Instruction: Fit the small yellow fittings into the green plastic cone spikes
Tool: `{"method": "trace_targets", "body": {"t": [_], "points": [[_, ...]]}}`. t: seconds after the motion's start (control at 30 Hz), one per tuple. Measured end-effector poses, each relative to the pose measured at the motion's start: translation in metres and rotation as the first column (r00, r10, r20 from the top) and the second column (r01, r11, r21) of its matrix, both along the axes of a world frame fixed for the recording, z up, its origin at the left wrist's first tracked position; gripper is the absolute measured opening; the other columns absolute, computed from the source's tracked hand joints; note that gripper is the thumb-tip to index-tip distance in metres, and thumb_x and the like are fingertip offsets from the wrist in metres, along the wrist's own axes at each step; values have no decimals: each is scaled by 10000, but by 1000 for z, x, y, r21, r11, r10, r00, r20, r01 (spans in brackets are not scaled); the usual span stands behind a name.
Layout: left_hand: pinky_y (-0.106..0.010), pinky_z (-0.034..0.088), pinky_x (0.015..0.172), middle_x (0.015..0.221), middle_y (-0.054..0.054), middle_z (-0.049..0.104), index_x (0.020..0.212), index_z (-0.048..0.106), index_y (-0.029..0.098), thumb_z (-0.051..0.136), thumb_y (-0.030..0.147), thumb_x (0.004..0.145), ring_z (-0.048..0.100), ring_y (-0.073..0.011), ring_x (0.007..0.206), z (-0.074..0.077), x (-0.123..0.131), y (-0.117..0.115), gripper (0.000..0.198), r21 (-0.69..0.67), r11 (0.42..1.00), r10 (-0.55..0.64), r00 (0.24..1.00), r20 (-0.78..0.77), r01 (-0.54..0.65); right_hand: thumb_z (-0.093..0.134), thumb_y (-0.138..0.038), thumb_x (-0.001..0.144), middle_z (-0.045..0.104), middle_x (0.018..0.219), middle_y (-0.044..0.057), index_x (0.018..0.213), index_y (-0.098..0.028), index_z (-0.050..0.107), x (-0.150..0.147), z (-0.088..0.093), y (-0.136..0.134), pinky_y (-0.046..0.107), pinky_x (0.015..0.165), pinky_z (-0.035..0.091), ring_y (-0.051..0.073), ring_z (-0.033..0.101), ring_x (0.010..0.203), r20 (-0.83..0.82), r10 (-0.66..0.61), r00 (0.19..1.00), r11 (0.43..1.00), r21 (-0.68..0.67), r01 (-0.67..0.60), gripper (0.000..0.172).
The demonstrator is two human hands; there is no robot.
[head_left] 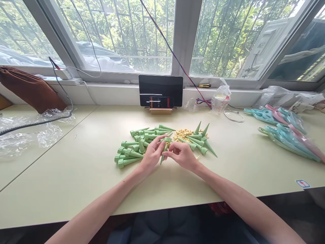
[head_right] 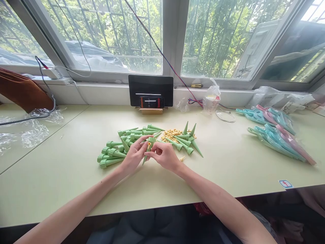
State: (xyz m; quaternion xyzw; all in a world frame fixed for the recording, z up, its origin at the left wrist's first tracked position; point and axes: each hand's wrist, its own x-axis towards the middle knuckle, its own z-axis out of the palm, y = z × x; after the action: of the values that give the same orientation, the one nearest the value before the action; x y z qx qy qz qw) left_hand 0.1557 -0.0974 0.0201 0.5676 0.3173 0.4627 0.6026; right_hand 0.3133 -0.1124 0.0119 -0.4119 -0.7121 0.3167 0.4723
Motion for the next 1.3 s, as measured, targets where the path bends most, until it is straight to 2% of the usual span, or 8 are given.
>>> {"method": "trace_targets", "body": {"t": [0.17,0.3,0.43,0.63,0.8,0.97,1.1,1.3], "points": [[-222,459,480,741,13,620,1164,543,186,646,415,881,519,-80,492,2,-1,3,379,-15,998,65,997,28,-65,635,-409,880,347,529,-61,668,-188,565,0,2,-1,255,473,245,92,271,486,-1,6,1000,1000,23,-6,314],[-225,474,480,743,11,641,1085,521,190,702,420,831,561,-100,531,3,-3,6,388,-93,984,159,983,94,-151,598,-324,899,423,565,-57,910,-184,640,1,1,-2,237,474,305,93,341,484,-11,41,999,998,38,-41,147],[-214,448,431,604,55,578,1030,505,194,724,428,805,517,-95,462,3,-4,6,391,-132,970,217,973,76,-206,589,-281,895,565,662,-29,1120,-194,627,2,-1,-2,219,492,381,88,414,495,42,113,993,988,101,-116,244],[-194,399,413,528,48,581,961,475,196,671,438,846,483,-90,421,3,-4,5,332,-124,980,160,987,9,-157,588,-247,924,696,817,21,1005,-211,706,2,-3,0,230,517,405,83,413,500,102,69,992,963,254,-93,148],[-215,407,411,557,27,588,930,492,186,592,479,883,502,-104,417,3,-4,4,313,-90,988,104,976,-190,-123,570,-285,942,685,743,23,998,-205,712,4,-4,0,237,541,440,105,504,531,57,-15,998,973,231,1,173],[-220,401,427,674,20,596,1075,524,188,573,440,883,510,-102,448,1,-6,3,321,108,986,158,912,-379,-126,525,-301,961,631,640,-2,989,-182,687,5,1,0,225,492,442,94,509,460,-34,-37,999,984,176,43,203],[-209,376,473,743,30,568,1143,548,202,615,342,848,463,-78,485,-1,-8,2,333,320,947,195,849,-491,-32,518,-315,964,603,614,-9,953,-176,674,5,4,0,223,479,440,96,516,452,-82,-65,995,988,133,76,209],[-212,325,513,717,38,502,893,632,192,572,273,880,369,-70,512,-4,-7,3,101,499,865,283,781,-557,42,490,-319,977,592,615,-17,966,-192,673,5,2,0,227,502,444,97,516,468,-50,3,999,994,110,3,223]]}}
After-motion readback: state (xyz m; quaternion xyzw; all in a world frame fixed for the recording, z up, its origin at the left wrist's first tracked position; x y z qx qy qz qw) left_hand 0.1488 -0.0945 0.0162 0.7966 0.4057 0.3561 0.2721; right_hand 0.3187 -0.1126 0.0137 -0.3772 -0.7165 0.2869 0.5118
